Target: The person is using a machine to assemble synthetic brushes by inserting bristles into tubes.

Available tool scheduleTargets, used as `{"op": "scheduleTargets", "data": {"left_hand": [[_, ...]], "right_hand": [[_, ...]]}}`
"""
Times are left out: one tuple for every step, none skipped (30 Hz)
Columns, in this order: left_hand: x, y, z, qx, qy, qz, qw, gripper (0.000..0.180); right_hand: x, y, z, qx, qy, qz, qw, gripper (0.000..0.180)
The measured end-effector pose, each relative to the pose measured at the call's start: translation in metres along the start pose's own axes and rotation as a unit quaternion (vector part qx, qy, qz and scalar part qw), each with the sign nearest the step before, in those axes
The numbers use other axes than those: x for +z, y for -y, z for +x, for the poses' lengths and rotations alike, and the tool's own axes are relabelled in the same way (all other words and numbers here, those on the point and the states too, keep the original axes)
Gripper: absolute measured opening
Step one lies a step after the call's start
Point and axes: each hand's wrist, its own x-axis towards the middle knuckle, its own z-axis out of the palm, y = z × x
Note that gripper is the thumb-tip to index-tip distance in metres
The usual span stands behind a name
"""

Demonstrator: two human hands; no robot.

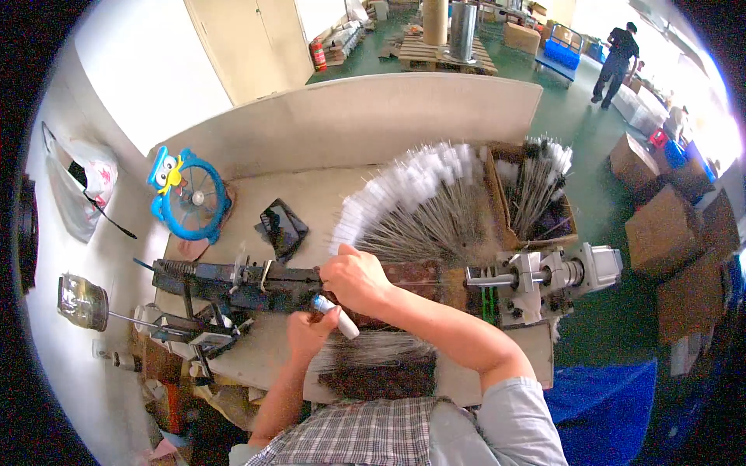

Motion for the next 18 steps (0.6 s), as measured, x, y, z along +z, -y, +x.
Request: {"op": "scheduleTargets", "data": {"left_hand": [[0.002, 0.01, 0.005, -0.009, 0.004, 0.014, 1.0, 0.041], [0.011, 0.022, 0.008, -0.009, 0.004, 0.015, 1.0, 0.041], [0.017, 0.036, 0.01, 0.002, 0.005, -0.083, 0.997, 0.036], [0.02, 0.036, 0.01, 0.012, 0.009, -0.18, 0.984, 0.032], [0.022, 0.032, 0.008, 0.012, 0.009, -0.176, 0.984, 0.032], [0.026, 0.013, 0.003, -0.007, 0.021, -0.298, 0.954, 0.026], [0.03, 0.001, 0.0, -0.025, 0.029, -0.414, 0.91, 0.021], [0.039, 0.004, -0.001, -0.025, 0.028, -0.41, 0.911, 0.021], [0.048, 0.013, 0.0, -0.016, 0.037, -0.466, 0.884, 0.015], [0.052, 0.014, 0.001, -0.008, 0.045, -0.521, 0.852, 0.01], [0.052, 0.013, -0.001, -0.019, 0.006, -0.381, 0.924, 0.007], [0.046, 0.014, 0.003, -0.019, 0.002, -0.377, 0.926, 0.007], [0.04, 0.019, 0.005, -0.001, 0.009, -0.252, 0.968, 0.008], [0.035, 0.021, 0.005, 0.016, 0.015, -0.122, 0.992, 0.01], [0.03, 0.015, 0.007, 0.01, -0.002, -0.059, 0.998, 0.011], [0.026, 0.011, 0.007, 0.007, -0.01, -0.055, 0.998, 0.011], [0.021, 0.008, 0.007, 0.012, 0.026, -0.023, 0.999, 0.02], [0.013, 0.008, 0.005, 0.014, 0.054, 0.007, 0.998, 0.03]], "right_hand": [[-0.001, -0.001, -0.002, -0.017, -0.014, 0.001, 1.0, 0.01], [-0.003, -0.002, -0.005, -0.033, -0.028, 0.002, 0.999, 0.011], [-0.007, -0.001, -0.008, -0.036, -0.029, 0.005, 0.999, 0.011], [-0.014, 0.001, -0.015, -0.054, -0.076, 0.019, 0.995, 0.012], [-0.02, 0.002, -0.024, -0.072, -0.123, 0.033, 0.989, 0.015], [-0.023, -0.002, -0.035, -0.069, -0.125, 0.034, 0.989, 0.015], [-0.026, -0.004, -0.046, -0.071, -0.104, 0.07, 0.99, 0.016], [-0.026, -0.007, -0.058, -0.074, -0.083, 0.106, 0.988, 0.019], [-0.021, -0.013, -0.069, -0.082, -0.048, 0.108, 0.99, 0.023], [-0.012, -0.016, -0.074, -0.081, -0.053, 0.112, 0.989, 0.023], [-0.002, -0.019, -0.078, -0.049, -0.002, 0.094, 0.994, 0.028], [0.008, -0.022, -0.08, -0.019, 0.049, 0.077, 0.996, 0.033], [0.025, -0.021, -0.08, -0.034, -0.072, 0.084, 0.993, 0.038], [0.039, -0.027, -0.071, -0.05, -0.115, 0.065, 0.99, 0.038], [0.05, -0.031, -0.057, 0.0, -0.104, 0.033, 0.994, 0.034], [0.058, -0.033, -0.049, 0.049, -0.093, 0.001, 0.994, 0.031], [0.063, -0.034, -0.052, 0.041, -0.092, 0.008, 0.995, 0.031], [0.058, -0.033, -0.054, 0.024, -0.044, 0.035, 0.998, 0.027]]}}
